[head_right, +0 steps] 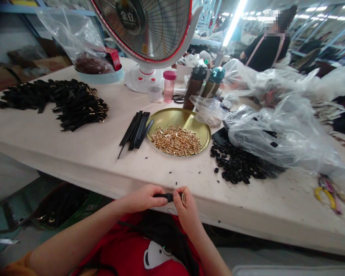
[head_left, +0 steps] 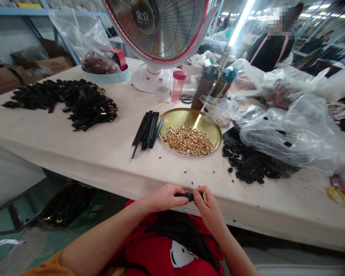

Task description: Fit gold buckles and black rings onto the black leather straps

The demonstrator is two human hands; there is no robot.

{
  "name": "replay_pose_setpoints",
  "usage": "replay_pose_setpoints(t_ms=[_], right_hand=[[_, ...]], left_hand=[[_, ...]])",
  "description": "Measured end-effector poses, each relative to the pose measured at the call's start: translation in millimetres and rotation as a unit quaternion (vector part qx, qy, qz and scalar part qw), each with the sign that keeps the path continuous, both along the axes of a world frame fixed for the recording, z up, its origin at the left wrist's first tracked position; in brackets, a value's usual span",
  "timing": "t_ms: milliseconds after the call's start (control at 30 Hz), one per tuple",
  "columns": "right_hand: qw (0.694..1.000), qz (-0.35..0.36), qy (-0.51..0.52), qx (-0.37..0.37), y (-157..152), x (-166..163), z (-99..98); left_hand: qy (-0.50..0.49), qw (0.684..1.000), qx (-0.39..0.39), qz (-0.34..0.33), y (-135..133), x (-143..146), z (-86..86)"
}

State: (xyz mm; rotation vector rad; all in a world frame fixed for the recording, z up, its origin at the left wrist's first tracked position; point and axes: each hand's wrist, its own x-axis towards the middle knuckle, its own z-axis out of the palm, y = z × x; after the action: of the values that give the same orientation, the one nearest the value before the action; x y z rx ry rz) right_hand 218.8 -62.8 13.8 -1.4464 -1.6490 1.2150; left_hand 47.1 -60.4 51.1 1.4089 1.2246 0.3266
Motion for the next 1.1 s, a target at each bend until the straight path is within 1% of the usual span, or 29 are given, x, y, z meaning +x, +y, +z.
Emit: replay_pose_setpoints(t_ms=[67, 133, 300, 500, 567, 667, 767, 867, 967, 1100], right_hand=[[1.0, 0.016, -0.015, 0.011, 0.7, 1.3, 0.6], [0.999, 0.023, -0.028, 0.021, 0.6, 1.9, 0.7], [0.997, 0.047, -0.045, 0.034, -2.0, 4.5, -2.5], [0.987, 0.133, -0.066, 0.063, -2.2, 15.0, 3.2], [0.986, 0.14, -0.06, 0.072, -3.0, 17.2, 6.2], [0.987, 0.134, -0.05, 0.079, -3.6, 18.0, 9.4], [0.992, 0.11, -0.035, 0.051, -1.4, 18.0, 11.7], [0.995, 0.103, 0.001, 0.012, 1.2, 19.1, 14.3], [0.993, 0.112, 0.034, -0.021, 1.1, 20.5, 16.2], [0.989, 0.121, 0.061, -0.055, -1.9, 19.3, 15.1]], left_hand=[[0.006, 1.0, 0.009, -0.029, 0.9, -3.2, 1.4], [0.015, 0.999, 0.013, -0.045, 1.2, -5.4, 0.4], [-0.004, 0.999, -0.012, -0.036, -2.2, -4.5, -3.3], [-0.018, 1.0, -0.01, -0.024, -4.1, 1.2, 2.5], [-0.027, 0.999, -0.022, -0.031, -3.8, 2.8, 3.8], [-0.039, 0.997, -0.045, -0.048, -3.4, 2.3, 5.6], [-0.057, 0.996, -0.044, -0.049, -3.3, -0.6, 8.0], [-0.066, 0.997, -0.044, -0.019, -4.3, -0.5, 8.3], [-0.089, 0.993, -0.076, 0.02, -6.7, 4.6, 5.0], [-0.128, 0.985, -0.11, 0.04, -8.1, 11.3, 2.0]])
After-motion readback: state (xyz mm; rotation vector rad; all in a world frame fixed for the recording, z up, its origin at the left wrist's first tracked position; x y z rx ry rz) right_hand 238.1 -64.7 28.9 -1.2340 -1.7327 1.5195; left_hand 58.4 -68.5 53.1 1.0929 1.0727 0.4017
